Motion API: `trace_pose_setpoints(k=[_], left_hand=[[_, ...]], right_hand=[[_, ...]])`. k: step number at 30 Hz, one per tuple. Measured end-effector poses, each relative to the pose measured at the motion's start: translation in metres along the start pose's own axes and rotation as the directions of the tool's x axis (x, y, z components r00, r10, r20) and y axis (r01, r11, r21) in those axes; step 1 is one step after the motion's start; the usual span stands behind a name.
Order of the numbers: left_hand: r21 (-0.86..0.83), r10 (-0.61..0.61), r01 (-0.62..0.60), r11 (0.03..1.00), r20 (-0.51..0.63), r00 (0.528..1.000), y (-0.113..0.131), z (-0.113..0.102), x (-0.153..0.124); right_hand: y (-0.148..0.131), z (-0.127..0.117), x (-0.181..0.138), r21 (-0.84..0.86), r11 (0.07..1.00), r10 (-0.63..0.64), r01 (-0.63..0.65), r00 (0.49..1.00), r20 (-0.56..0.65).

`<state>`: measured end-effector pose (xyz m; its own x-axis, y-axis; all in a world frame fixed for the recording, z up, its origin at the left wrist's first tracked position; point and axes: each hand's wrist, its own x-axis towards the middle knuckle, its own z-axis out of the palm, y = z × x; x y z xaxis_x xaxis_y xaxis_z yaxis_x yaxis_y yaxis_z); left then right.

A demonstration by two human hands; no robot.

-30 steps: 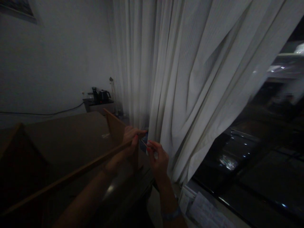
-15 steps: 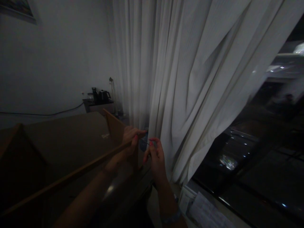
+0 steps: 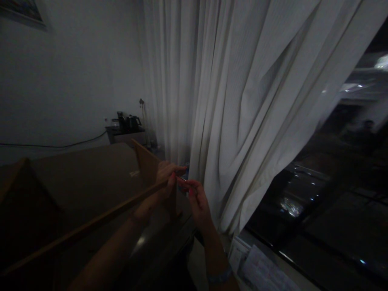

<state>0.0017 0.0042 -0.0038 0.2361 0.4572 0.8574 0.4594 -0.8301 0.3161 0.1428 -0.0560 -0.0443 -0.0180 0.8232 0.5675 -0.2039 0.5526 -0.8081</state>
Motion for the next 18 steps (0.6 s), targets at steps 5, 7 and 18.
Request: trace_pose_setpoints(k=[5,7,18], left_hand=[[-0.001,0.012,-0.012,1.0,0.008,1.0,-0.001,0.0,-0.001],[0.016,0.005,-0.006,1.0,0.01,1.0,-0.001,0.001,-0.001],[0.026,-0.021,0.02,0.999,0.023,1.0,0.002,-0.002,-0.001]], right_hand=[[-0.005,-0.006,0.005,-0.072,0.997,-0.016,0.017,1.0,0.016],[-0.006,-0.008,0.009,-0.148,0.986,-0.078,0.074,0.997,-0.022],[-0.021,0.012,0.015,-0.181,0.984,-0.065,0.008,0.947,-0.313]])
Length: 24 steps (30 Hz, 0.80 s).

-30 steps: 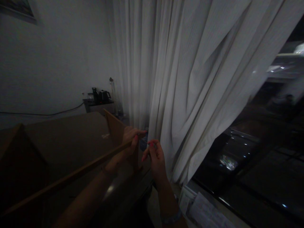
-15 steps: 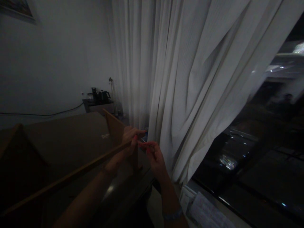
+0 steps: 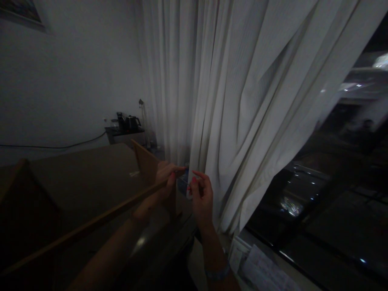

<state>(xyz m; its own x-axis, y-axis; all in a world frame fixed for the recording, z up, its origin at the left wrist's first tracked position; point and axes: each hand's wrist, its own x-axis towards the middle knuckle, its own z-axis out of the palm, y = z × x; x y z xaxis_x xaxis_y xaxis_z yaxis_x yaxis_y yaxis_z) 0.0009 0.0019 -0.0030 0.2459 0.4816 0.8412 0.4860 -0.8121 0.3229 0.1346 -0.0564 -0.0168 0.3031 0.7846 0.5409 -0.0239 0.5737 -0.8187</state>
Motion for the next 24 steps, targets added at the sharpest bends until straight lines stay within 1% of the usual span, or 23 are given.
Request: trace_pose_setpoints(k=[2,4,6,8,9,12,13,14,15,17,19,22,24], left_hand=[[-0.009,0.005,-0.005,1.0,-0.003,1.0,-0.001,0.001,0.0],[-0.018,0.016,-0.017,1.0,-0.013,1.0,-0.002,0.001,0.0],[-0.033,0.026,-0.026,0.999,-0.015,1.0,-0.002,0.002,0.0],[-0.05,0.032,-0.033,0.998,-0.027,0.999,-0.002,0.002,-0.001],[-0.055,0.031,-0.032,0.998,-0.032,0.999,-0.002,0.002,-0.001],[-0.051,0.025,-0.026,0.998,-0.031,0.999,-0.001,0.002,-0.001],[-0.045,0.02,-0.021,0.999,-0.021,1.0,0.0,0.001,0.0],[-0.036,0.013,-0.014,0.999,-0.013,1.0,0.001,0.0,0.0],[-0.029,0.005,-0.005,1.0,-0.008,1.0,0.002,-0.001,0.0],[-0.026,-0.01,0.01,1.0,-0.003,1.0,0.003,-0.001,0.001],[-0.029,-0.01,0.01,1.0,-0.002,1.0,0.003,-0.002,0.001],[-0.03,0.008,-0.009,1.0,-0.011,1.0,0.002,0.0,0.001],[-0.026,0.006,-0.006,1.0,-0.015,1.0,0.001,0.0,0.001]], right_hand=[[0.003,0.0,-0.002,-0.015,1.0,-0.019,0.018,0.998,-0.057],[0.01,-0.003,-0.004,-0.067,0.997,-0.052,0.045,0.994,-0.1],[0.017,-0.008,-0.007,-0.144,0.987,-0.087,0.071,0.99,-0.108],[0.022,-0.013,-0.009,-0.224,0.967,-0.142,0.12,0.986,-0.085],[0.024,-0.015,-0.009,-0.266,0.95,-0.187,0.163,0.98,-0.064],[0.023,-0.021,-0.008,-0.395,0.855,-0.366,0.336,0.931,0.0],[0.022,-0.022,-0.007,-0.428,0.823,-0.41,0.373,0.912,0.009],[0.02,-0.022,-0.006,-0.451,0.801,-0.434,0.393,0.901,0.013],[0.018,-0.022,-0.006,-0.463,0.794,-0.435,0.394,0.9,0.02],[0.015,-0.02,-0.006,-0.453,0.815,-0.386,0.36,0.922,0.039],[0.012,-0.017,-0.007,-0.398,0.872,-0.292,0.283,0.956,0.039],[0.007,-0.01,-0.01,-0.223,0.968,-0.118,0.113,0.993,-0.007],[0.004,-0.007,-0.011,-0.096,0.995,-0.011,0.011,1.0,0.005]])
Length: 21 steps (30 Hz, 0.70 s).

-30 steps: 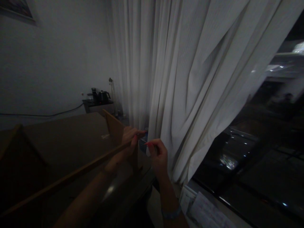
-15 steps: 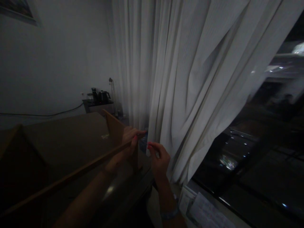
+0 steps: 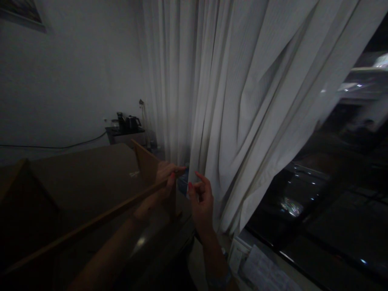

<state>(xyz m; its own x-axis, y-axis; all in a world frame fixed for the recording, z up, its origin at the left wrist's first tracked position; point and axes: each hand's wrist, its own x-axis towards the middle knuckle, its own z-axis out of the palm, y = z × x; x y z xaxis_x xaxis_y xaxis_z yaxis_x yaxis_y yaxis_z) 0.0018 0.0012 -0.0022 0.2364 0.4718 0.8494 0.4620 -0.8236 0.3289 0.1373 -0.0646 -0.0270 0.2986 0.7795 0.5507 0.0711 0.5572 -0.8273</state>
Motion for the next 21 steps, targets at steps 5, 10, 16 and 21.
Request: trace_pose_setpoints(k=[5,10,16,21], left_hand=[[0.012,-0.011,0.011,1.0,0.018,1.0,0.001,-0.001,-0.001],[-0.012,0.01,-0.01,1.0,-0.003,1.0,-0.001,0.0,0.0],[-0.011,-0.028,0.028,1.0,0.008,1.0,-0.003,0.001,-0.002],[0.004,-0.013,0.013,1.0,0.01,1.0,-0.003,0.002,-0.001]], right_hand=[[-0.003,-0.001,0.002,0.072,0.988,0.122,-0.135,0.979,0.163],[0.001,-0.011,0.001,0.034,0.993,0.096,-0.111,0.95,0.298],[0.0,-0.019,0.001,-0.115,0.976,-0.134,0.184,0.928,0.347],[-0.006,-0.014,0.009,-0.223,0.945,-0.2,0.24,0.961,0.19]])
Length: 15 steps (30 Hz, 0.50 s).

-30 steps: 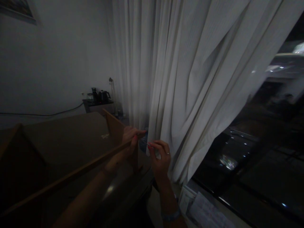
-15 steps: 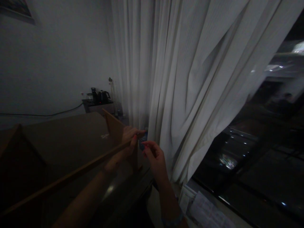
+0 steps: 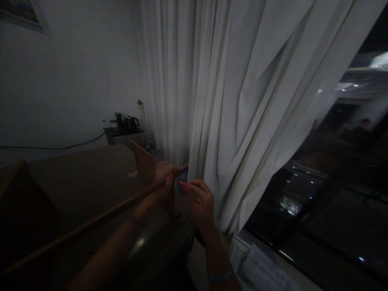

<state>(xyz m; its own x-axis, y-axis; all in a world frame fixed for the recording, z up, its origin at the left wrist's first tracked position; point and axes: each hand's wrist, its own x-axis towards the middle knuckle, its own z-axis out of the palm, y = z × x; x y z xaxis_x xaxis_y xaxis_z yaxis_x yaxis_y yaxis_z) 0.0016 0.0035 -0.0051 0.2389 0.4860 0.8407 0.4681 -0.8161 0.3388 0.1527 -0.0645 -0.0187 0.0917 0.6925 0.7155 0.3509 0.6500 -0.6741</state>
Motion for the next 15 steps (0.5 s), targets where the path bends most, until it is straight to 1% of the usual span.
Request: trace_pose_setpoints(k=[2,3,5,7,9,10,12,14,15], left_hand=[[0.011,0.01,-0.01,1.0,-0.002,1.0,0.001,0.0,0.001],[0.014,0.013,-0.013,1.0,-0.003,1.0,0.001,0.0,0.001],[0.015,0.01,-0.01,1.0,0.001,1.0,0.002,-0.001,0.001],[0.008,0.011,-0.011,1.0,0.0,1.0,0.002,-0.001,0.001],[-0.002,0.021,-0.021,1.0,-0.012,1.0,0.002,-0.001,0.001],[-0.003,0.025,-0.025,1.0,-0.019,1.0,0.001,0.0,0.001],[0.002,0.033,-0.033,0.999,-0.028,0.999,-0.001,0.001,0.0],[0.004,0.039,-0.039,0.999,-0.037,0.999,-0.002,0.002,0.0],[0.002,0.044,-0.044,0.999,-0.042,0.998,-0.002,0.002,0.0]], right_hand=[[-0.003,0.003,0.004,0.035,0.998,0.062,-0.06,0.996,-0.062],[-0.004,0.004,0.005,0.082,0.991,0.112,-0.107,0.991,-0.068],[-0.005,0.008,0.007,0.211,0.952,0.237,-0.222,0.97,-0.046],[-0.005,0.011,0.007,0.333,0.885,0.348,-0.325,0.937,-0.01],[-0.003,0.013,0.005,0.398,0.837,0.4,-0.376,0.916,0.025],[-0.002,0.014,0.004,0.403,0.836,0.398,-0.373,0.917,0.023],[0.001,0.016,0.001,0.35,0.882,0.348,-0.315,0.937,-0.033],[0.005,0.015,-0.003,0.196,0.96,0.228,-0.199,0.964,-0.136],[0.007,0.014,-0.004,0.089,0.988,0.138,-0.124,0.975,-0.175]])
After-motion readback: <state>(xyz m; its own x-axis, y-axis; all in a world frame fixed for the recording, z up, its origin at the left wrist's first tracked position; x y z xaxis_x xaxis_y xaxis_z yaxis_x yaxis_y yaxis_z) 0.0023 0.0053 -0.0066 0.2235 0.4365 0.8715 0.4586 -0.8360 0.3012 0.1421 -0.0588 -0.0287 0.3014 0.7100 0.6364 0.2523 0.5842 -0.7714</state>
